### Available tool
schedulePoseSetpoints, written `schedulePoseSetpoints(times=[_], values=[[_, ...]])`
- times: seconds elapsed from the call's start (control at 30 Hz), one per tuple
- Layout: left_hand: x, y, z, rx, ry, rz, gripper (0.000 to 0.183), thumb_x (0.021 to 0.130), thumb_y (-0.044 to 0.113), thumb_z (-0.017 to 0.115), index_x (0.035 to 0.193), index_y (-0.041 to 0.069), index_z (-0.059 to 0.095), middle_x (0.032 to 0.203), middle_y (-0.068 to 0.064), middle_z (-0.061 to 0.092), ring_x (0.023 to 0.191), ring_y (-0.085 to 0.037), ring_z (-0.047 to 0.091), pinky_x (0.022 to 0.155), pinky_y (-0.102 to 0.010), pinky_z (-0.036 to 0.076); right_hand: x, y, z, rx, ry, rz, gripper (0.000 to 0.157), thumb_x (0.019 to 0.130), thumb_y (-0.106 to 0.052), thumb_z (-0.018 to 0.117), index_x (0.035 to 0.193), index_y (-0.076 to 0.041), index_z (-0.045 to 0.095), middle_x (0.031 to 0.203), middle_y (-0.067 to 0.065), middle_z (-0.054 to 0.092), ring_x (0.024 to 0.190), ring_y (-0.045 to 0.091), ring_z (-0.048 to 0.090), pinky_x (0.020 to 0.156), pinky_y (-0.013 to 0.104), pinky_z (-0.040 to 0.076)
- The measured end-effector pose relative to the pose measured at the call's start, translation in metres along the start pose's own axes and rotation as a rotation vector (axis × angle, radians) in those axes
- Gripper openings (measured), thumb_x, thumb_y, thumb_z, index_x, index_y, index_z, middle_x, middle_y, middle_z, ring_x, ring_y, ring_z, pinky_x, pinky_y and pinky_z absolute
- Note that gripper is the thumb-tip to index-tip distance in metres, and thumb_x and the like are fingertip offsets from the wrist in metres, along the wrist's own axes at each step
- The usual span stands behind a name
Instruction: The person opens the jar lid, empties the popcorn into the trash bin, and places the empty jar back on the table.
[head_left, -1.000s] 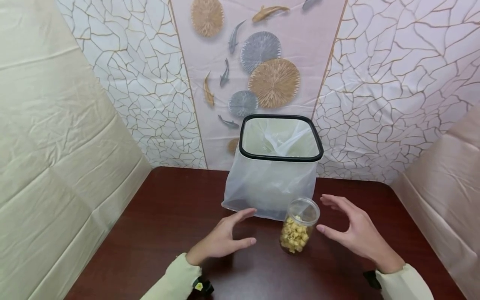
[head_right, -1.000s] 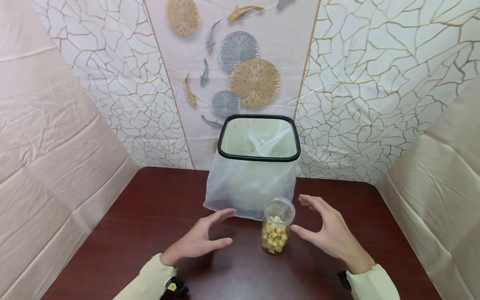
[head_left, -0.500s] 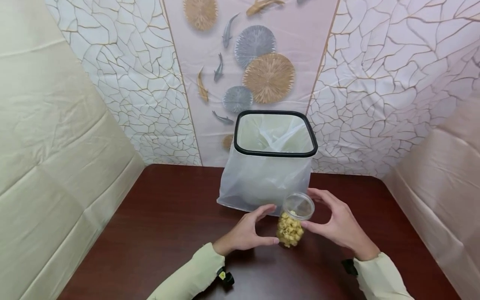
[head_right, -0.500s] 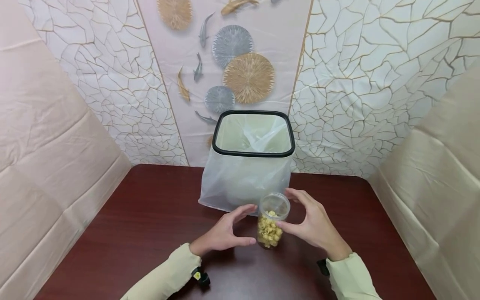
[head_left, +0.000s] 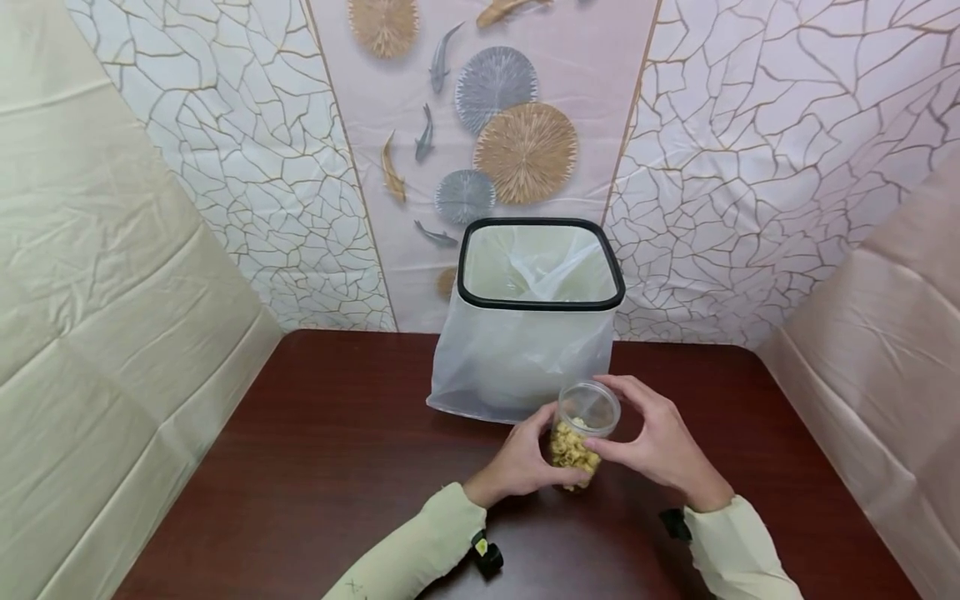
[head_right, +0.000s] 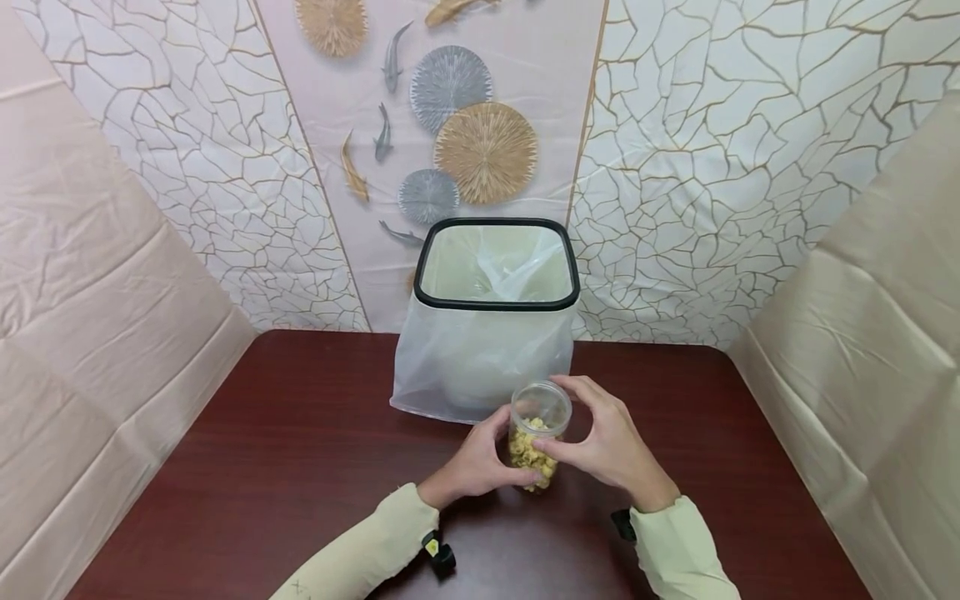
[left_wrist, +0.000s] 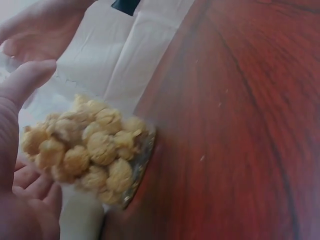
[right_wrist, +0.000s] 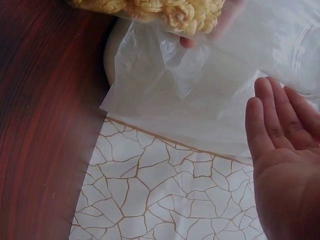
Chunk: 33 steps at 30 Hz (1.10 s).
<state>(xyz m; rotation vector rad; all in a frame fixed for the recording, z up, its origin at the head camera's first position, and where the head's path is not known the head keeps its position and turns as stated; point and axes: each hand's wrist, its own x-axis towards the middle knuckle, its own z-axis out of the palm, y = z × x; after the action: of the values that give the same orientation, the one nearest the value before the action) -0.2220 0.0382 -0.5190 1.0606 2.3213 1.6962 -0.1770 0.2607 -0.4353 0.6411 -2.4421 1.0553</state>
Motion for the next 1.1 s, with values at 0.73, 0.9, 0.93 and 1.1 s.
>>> schedulePoseSetpoints(times=[0.73,0.9,0.93,1.1], values=[[-0.009,0.013,-0.007,0.070,0.170,0.152,0.083,0.076,0.026,0.094,0.149,0.018,0.055,0.128,-0.002,0.073,0.112,-0.006,0.066,0.096,-0.025,0.056,0.015,-0.014,-0.004,-0.013,-0.038,-0.144,0.079,0.065,-0.024,0.102,0.135,-0.020,0.066,0.124,-0.006,0.073,0.110,0.014,0.069,0.099,0.010,0.046],[-0.015,0.019,-0.023,0.154,0.202,0.255,0.087,0.075,0.023,0.095,0.150,0.014,0.054,0.132,-0.007,0.072,0.116,-0.011,0.067,0.098,-0.028,0.057,0.021,-0.025,-0.009,-0.036,-0.106,-0.149,0.081,0.065,-0.030,0.102,0.136,-0.022,0.064,0.125,-0.009,0.071,0.112,0.007,0.067,0.100,0.013,0.047],[-0.016,0.020,-0.026,0.173,0.206,0.271,0.087,0.074,0.022,0.096,0.150,0.013,0.054,0.133,-0.007,0.072,0.116,-0.011,0.068,0.099,-0.028,0.057,0.023,-0.027,-0.010,-0.041,-0.120,-0.151,0.080,0.065,-0.031,0.102,0.136,-0.022,0.064,0.125,-0.010,0.070,0.112,0.006,0.066,0.099,0.014,0.048],[-0.021,0.025,-0.044,0.266,0.207,0.336,0.088,0.073,0.023,0.097,0.149,0.012,0.054,0.137,-0.006,0.069,0.119,-0.014,0.068,0.100,-0.028,0.057,0.030,-0.038,-0.013,-0.090,-0.179,-0.186,0.079,0.067,-0.038,0.100,0.135,-0.018,0.065,0.123,-0.011,0.070,0.108,0.006,0.066,0.094,0.021,0.054]])
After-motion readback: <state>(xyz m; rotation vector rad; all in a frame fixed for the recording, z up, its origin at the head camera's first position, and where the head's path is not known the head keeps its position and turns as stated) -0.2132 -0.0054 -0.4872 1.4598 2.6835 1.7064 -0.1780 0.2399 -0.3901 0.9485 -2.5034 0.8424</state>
